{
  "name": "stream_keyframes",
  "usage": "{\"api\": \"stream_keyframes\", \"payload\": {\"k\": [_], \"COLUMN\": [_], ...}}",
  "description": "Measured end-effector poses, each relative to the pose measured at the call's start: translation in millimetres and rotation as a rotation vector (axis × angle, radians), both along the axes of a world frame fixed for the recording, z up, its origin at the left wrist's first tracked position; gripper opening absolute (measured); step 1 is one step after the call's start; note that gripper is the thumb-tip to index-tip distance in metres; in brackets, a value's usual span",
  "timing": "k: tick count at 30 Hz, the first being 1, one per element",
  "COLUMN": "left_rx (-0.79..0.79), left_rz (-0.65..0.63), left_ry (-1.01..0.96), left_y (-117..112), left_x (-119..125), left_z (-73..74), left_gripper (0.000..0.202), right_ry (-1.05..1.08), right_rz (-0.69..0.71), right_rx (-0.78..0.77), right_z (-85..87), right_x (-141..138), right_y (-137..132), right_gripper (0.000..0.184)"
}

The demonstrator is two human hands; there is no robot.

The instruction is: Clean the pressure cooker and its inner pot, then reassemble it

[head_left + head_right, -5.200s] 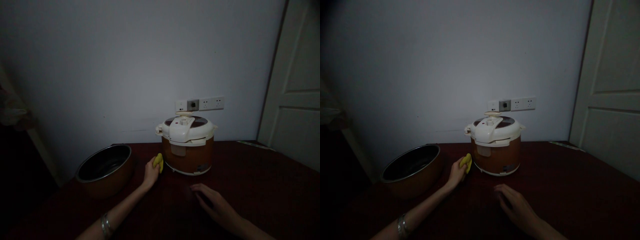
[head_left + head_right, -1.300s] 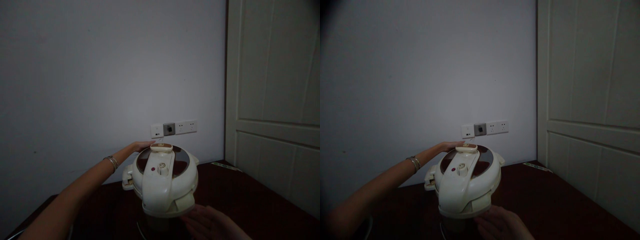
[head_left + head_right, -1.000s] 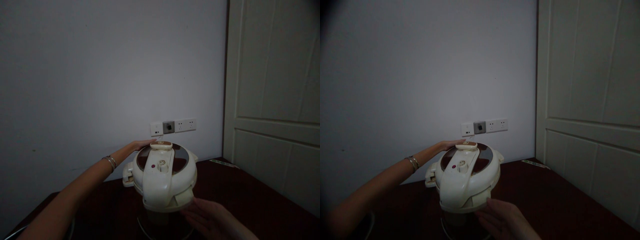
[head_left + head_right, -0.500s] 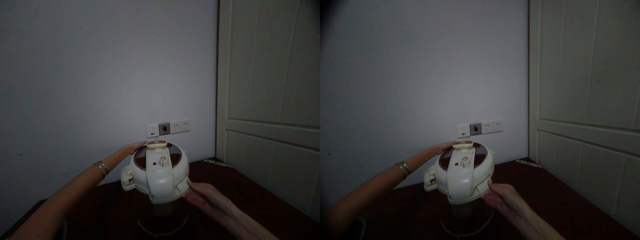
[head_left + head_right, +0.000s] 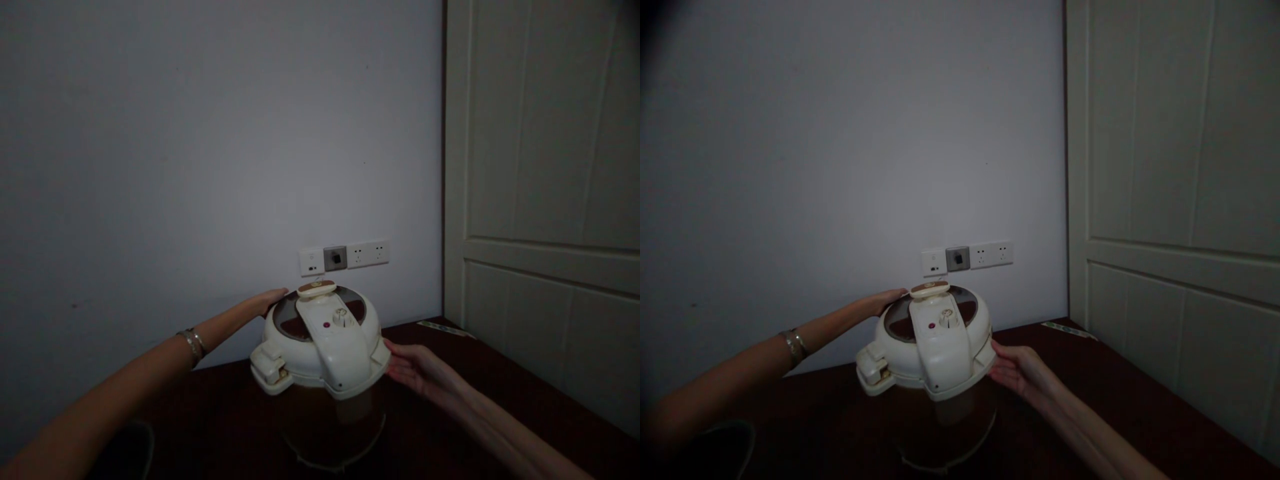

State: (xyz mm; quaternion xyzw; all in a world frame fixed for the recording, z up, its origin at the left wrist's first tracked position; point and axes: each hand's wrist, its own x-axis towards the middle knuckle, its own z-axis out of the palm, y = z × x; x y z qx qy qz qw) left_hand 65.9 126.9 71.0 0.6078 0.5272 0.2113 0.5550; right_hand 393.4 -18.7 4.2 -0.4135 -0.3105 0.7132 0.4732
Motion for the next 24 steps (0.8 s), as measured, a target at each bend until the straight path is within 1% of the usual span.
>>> {"api": "stream_keyframes", "payload": {"k": [4,8,12,14,18,21,24], "left_rx": [-0.010,-0.030,-0.176,-0.201,-0.126,-0.069,-0.029], "left_rz": [0.070,0.108,0.158,0.230,0.372,0.423,0.435], "left_ry": [0.008,0.007,0.029,0.055,0.149,0.202,0.224], "left_y": [-17,-36,-52,-60,-76,-86,-94], "left_x": [-14,-25,-26,-27,-31,-32,-33], "left_z": [-1.4,-2.9,-5.2,-6.3,-6.9,-6.4,-6.6], "left_gripper": [0.027,0.033,0.036,0.041,0.047,0.047,0.048], "right_ry": [-0.037,-0.108,-0.100,-0.098,-0.136,-0.148,-0.149], "right_rz": [0.004,-0.013,0.006,0.028,0.044,0.051,0.074], "right_rx": [0.018,-0.008,-0.003,0.001,0.004,0.008,0.017], "right_z": [1.6,2.6,2.8,2.9,3.1,3.4,4.2], "right_x": [6,9,12,13,11,8,4], "right_y": [12,27,40,47,60,68,74], "right_gripper": [0.008,0.006,0.006,0.007,0.008,0.008,0.008]}}
